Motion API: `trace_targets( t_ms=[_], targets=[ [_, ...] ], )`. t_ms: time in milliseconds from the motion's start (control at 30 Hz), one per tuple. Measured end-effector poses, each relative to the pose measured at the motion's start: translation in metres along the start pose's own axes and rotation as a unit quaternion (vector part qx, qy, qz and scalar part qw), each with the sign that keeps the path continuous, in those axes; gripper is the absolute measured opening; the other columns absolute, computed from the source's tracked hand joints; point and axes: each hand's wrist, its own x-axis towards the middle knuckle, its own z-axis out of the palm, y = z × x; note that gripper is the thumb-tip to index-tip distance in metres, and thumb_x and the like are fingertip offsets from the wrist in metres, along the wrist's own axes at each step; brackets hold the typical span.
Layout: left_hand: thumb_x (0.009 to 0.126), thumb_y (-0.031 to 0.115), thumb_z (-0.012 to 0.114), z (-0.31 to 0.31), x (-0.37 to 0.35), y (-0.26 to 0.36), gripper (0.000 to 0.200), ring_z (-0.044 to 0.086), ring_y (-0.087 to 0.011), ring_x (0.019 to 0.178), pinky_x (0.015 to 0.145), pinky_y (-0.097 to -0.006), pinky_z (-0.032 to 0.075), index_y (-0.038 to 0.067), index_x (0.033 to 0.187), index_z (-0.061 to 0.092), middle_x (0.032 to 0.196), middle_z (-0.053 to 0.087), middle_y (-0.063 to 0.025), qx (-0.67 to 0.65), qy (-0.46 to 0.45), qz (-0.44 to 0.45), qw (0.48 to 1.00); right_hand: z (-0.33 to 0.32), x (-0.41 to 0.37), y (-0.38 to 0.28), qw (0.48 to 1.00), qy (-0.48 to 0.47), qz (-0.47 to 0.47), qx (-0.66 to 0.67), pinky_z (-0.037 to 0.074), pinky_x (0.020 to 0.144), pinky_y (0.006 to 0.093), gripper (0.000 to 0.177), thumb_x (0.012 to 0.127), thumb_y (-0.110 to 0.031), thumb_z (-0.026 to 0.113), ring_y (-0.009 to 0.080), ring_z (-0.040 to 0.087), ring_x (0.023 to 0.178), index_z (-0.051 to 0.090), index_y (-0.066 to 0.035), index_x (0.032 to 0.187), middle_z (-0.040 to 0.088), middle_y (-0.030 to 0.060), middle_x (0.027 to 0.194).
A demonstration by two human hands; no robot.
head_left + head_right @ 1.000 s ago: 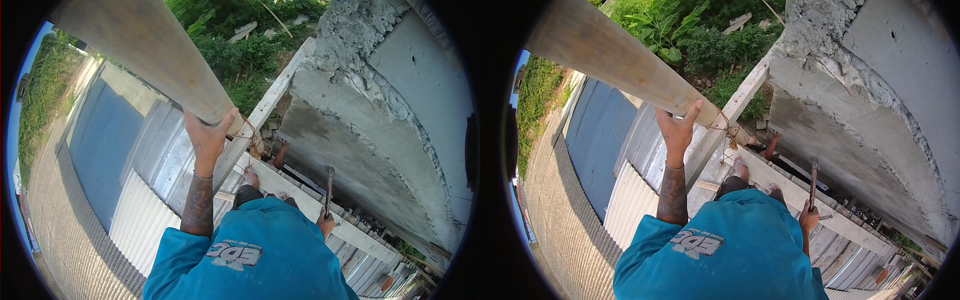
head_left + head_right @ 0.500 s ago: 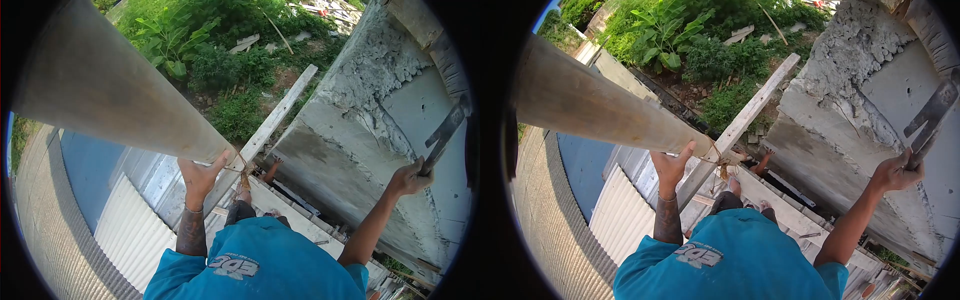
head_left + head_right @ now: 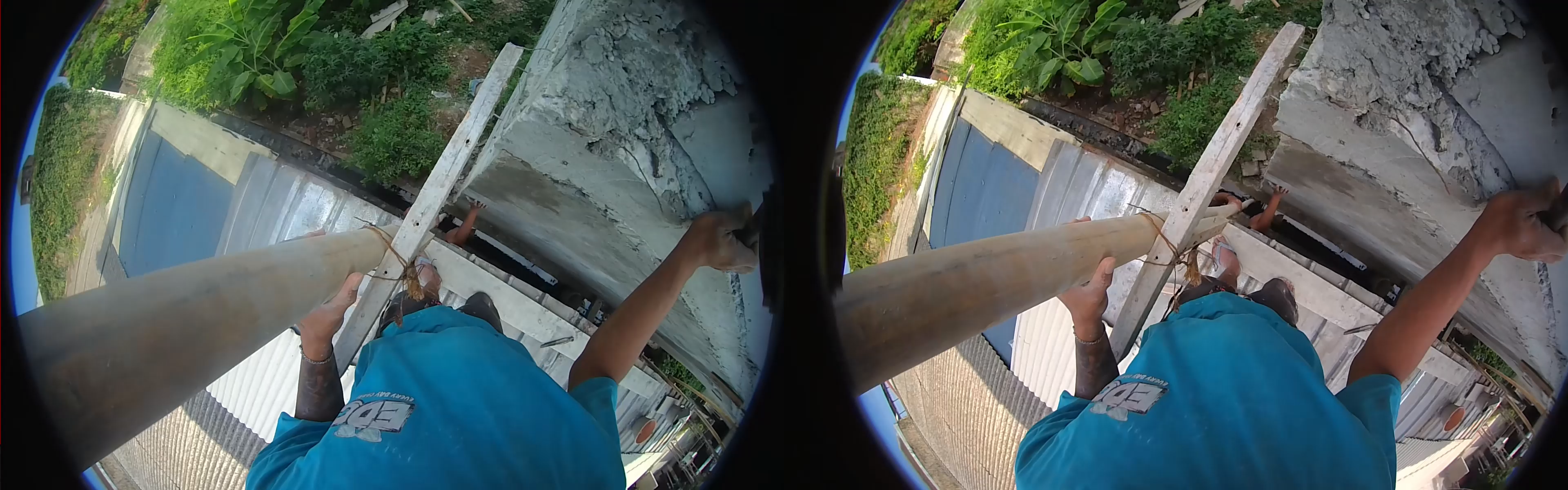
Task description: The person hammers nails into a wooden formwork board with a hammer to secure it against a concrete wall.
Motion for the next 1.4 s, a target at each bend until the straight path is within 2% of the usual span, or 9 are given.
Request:
trace_targets(
  t_ms=[233, 367, 567, 633, 767, 1000, 1067, 1267, 1400],
  targets=[
    [0.062, 0.051, 0.080, 0.004, 0.018, -0.012, 0.079, 0.049, -0.0240, 0.097, 0.081, -0.0363, 0.045, -0.001, 0.111, 0.046, 0.103, 0.047, -0.0115, 0.064, 0.020, 0.124, 0.990, -0.005, 0.012, -0.006, 0.997, -0.040, 0.000, 0.073, 0.035, 0.045, 0.0320, 0.039, 0.082, -0.026, 0.068, 0.0203, 0.051, 0.045, 0.055, 0.005, 0.061, 0.057, 0.0123, 0.056],
    [0.064, 0.057, 0.076, 0.004, 0.021, -0.017, 0.080, 0.051, -0.0260, 0.095, 0.079, -0.0378, 0.045, 0.000, 0.110, 0.045, 0.102, 0.047, -0.0132, 0.081, 0.018, 0.155, 0.984, -0.013, 0.005, -0.042, 0.993, 0.023, -0.037, -0.107, 0.046, 0.060, 0.0450, 0.047, 0.091, -0.036, 0.057, 0.0385, 0.054, 0.065, 0.050, 0.010, 0.091, 0.054, 0.0246, 0.075],
    [0.064, 0.060, 0.076, 0.007, 0.028, -0.021, 0.080, 0.053, -0.0249, 0.090, 0.073, -0.0354, 0.048, 0.002, 0.108, 0.045, 0.097, 0.046, -0.0130, 0.078, 0.017, 0.205, 0.976, -0.011, 0.003, -0.033, 0.998, 0.013, -0.019, -0.062, 0.047, 0.058, 0.0438, 0.051, 0.092, -0.039, 0.056, 0.0357, 0.054, 0.064, 0.050, 0.011, 0.092, 0.055, 0.0237, 0.074],
    [0.063, 0.060, 0.076, 0.006, 0.028, -0.022, 0.080, 0.054, -0.0245, 0.089, 0.071, -0.0344, 0.048, 0.002, 0.108, 0.044, 0.097, 0.046, -0.0127, 0.083, 0.013, 0.212, 0.974, -0.004, 0.014, -0.073, 0.918, -0.088, 0.060, -0.381, 0.047, 0.059, 0.0434, 0.052, 0.091, -0.040, 0.056, 0.0350, 0.055, 0.064, 0.050, 0.011, 0.092, 0.055, 0.0231, 0.074],
    [0.063, 0.061, 0.076, 0.002, 0.028, -0.023, 0.082, 0.053, -0.0252, 0.090, 0.074, -0.0366, 0.048, 0.002, 0.111, 0.043, 0.097, 0.045, -0.0119, 0.077, -0.001, 0.201, 0.977, -0.010, 0.001, -0.029, 0.999, -0.003, 0.008, -0.033, 0.047, 0.060, 0.0429, 0.053, 0.092, -0.041, 0.056, 0.0347, 0.055, 0.066, 0.049, 0.011, 0.092, 0.056, 0.0238, 0.076],
    [0.061, 0.062, 0.077, 0.006, 0.027, -0.022, 0.086, 0.050, -0.0258, 0.093, 0.077, -0.0381, 0.045, 0.005, 0.114, 0.041, 0.098, 0.042, -0.0091, 0.052, -0.004, 0.186, 0.981, -0.005, 0.015, -0.076, 0.936, -0.088, 0.083, -0.330, 0.046, 0.062, 0.0441, 0.054, 0.092, -0.042, 0.054, 0.0355, 0.054, 0.068, 0.048, 0.011, 0.092, 0.054, 0.0256, 0.078],
    [0.060, 0.060, 0.079, 0.007, 0.027, -0.022, 0.085, 0.050, -0.0257, 0.093, 0.076, -0.0379, 0.046, 0.005, 0.114, 0.041, 0.098, 0.042, -0.0086, 0.037, -0.001, 0.182, 0.983, -0.010, 0.004, -0.037, 0.999, 0.006, -0.014, -0.033, 0.046, 0.061, 0.0440, 0.054, 0.092, -0.043, 0.054, 0.0356, 0.054, 0.068, 0.048, 0.011, 0.091, 0.054, 0.0254, 0.078],
    [0.060, 0.059, 0.079, 0.008, 0.027, -0.025, 0.085, 0.049, -0.0257, 0.094, 0.076, -0.0380, 0.046, 0.007, 0.114, 0.041, 0.098, 0.042, -0.0080, 0.014, 0.005, 0.183, 0.983, -0.004, 0.009, 0.004, 0.998, -0.047, -0.019, 0.048, 0.039, 0.047, 0.0320, 0.034, 0.086, -0.022, 0.064, 0.0198, 0.056, 0.049, 0.060, 0.005, 0.067, 0.062, 0.0123, 0.061],
    [0.060, 0.061, 0.078, 0.009, 0.027, -0.022, 0.086, 0.049, -0.0257, 0.094, 0.077, -0.0385, 0.046, 0.007, 0.115, 0.041, 0.098, 0.042, -0.0081, 0.017, 0.002, 0.178, 0.984, -0.009, 0.001, -0.026, 1.000, -0.007, 0.003, -0.028, 0.046, 0.061, 0.0437, 0.055, 0.091, -0.045, 0.054, 0.0349, 0.054, 0.067, 0.049, 0.010, 0.091, 0.054, 0.0248, 0.077]
  ],
)
